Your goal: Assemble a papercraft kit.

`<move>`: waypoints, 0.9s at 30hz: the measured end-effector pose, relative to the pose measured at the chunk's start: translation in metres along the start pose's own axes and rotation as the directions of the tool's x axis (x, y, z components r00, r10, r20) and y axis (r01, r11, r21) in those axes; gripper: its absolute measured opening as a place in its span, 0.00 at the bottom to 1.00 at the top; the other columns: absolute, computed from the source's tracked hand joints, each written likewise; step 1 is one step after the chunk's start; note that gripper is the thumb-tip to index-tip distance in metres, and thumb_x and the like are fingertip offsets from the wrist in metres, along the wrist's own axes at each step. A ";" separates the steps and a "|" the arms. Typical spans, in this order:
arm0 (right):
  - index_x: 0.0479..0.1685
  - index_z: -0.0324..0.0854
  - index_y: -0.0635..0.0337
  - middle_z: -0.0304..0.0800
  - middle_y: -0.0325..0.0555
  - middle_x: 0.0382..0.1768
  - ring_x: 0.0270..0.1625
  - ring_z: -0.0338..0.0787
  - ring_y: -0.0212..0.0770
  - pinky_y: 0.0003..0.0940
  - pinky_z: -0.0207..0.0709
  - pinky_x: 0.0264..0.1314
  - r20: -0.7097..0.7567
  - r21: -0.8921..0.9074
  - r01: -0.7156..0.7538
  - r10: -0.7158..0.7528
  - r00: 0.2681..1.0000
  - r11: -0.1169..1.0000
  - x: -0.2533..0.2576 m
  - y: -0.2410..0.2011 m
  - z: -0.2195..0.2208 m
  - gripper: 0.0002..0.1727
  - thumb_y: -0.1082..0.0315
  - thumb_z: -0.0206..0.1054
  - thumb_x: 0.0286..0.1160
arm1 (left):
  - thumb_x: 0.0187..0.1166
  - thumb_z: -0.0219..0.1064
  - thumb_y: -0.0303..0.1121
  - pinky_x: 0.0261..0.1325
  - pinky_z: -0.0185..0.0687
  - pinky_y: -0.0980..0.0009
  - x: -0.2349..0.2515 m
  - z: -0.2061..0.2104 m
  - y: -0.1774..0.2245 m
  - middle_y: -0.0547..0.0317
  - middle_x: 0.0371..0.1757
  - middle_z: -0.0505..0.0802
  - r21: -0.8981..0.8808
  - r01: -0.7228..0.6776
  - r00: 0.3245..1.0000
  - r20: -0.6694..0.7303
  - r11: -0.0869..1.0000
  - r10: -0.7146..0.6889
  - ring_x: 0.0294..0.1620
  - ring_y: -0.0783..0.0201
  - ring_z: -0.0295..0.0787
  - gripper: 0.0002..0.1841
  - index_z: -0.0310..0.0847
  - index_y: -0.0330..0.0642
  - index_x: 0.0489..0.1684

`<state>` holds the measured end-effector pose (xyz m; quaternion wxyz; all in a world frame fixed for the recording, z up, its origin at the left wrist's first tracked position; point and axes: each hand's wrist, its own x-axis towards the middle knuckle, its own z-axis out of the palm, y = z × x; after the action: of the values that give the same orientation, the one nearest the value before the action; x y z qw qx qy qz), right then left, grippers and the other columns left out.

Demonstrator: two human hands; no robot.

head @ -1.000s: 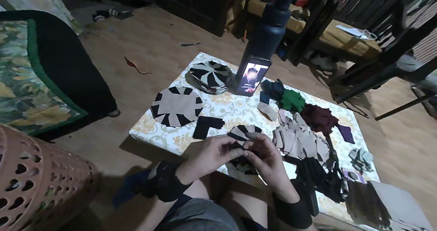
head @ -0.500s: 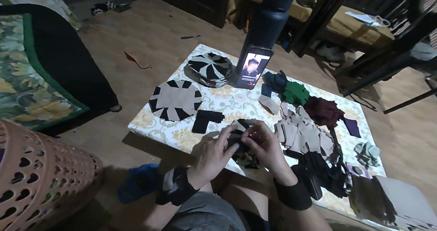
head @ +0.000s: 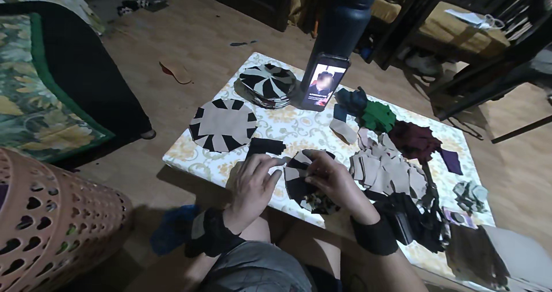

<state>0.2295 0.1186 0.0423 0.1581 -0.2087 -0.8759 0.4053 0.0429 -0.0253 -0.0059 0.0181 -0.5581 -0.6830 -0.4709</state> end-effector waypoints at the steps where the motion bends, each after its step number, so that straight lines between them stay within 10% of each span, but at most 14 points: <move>1: 0.77 0.72 0.59 0.92 0.41 0.42 0.39 0.90 0.30 0.27 0.86 0.47 0.008 -0.002 0.011 -0.011 1.000 1.000 0.000 0.000 -0.001 0.28 0.73 0.72 0.75 | 0.80 0.68 0.40 0.55 0.83 0.56 -0.001 0.000 0.000 0.53 0.53 0.92 0.000 0.002 1.000 0.002 1.000 -0.002 0.50 0.57 0.89 0.13 0.93 0.46 0.53; 18: 0.72 0.77 0.60 0.93 0.44 0.40 0.37 0.90 0.36 0.34 0.86 0.46 0.047 -0.128 0.040 -0.034 0.998 0.991 0.008 -0.004 0.000 0.24 0.74 0.71 0.76 | 0.69 0.75 0.55 0.53 0.74 0.47 -0.007 0.004 0.007 0.57 0.48 0.92 0.090 -0.088 0.977 0.201 0.992 0.069 0.52 0.52 0.87 0.16 0.94 0.53 0.38; 27: 0.73 0.77 0.63 0.94 0.45 0.42 0.39 0.93 0.37 0.36 0.87 0.50 0.040 -0.135 0.058 -0.053 0.998 0.989 0.008 0.000 0.002 0.24 0.74 0.70 0.76 | 0.78 0.69 0.44 0.55 0.74 0.49 -0.010 0.004 0.009 0.56 0.49 0.93 0.045 -0.063 0.998 0.028 0.997 0.062 0.52 0.54 0.88 0.12 0.93 0.51 0.47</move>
<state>0.2219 0.1211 0.0415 0.1388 -0.1874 -0.9097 0.3436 0.0553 -0.0308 -0.0082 0.0366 -0.5849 -0.6760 -0.4468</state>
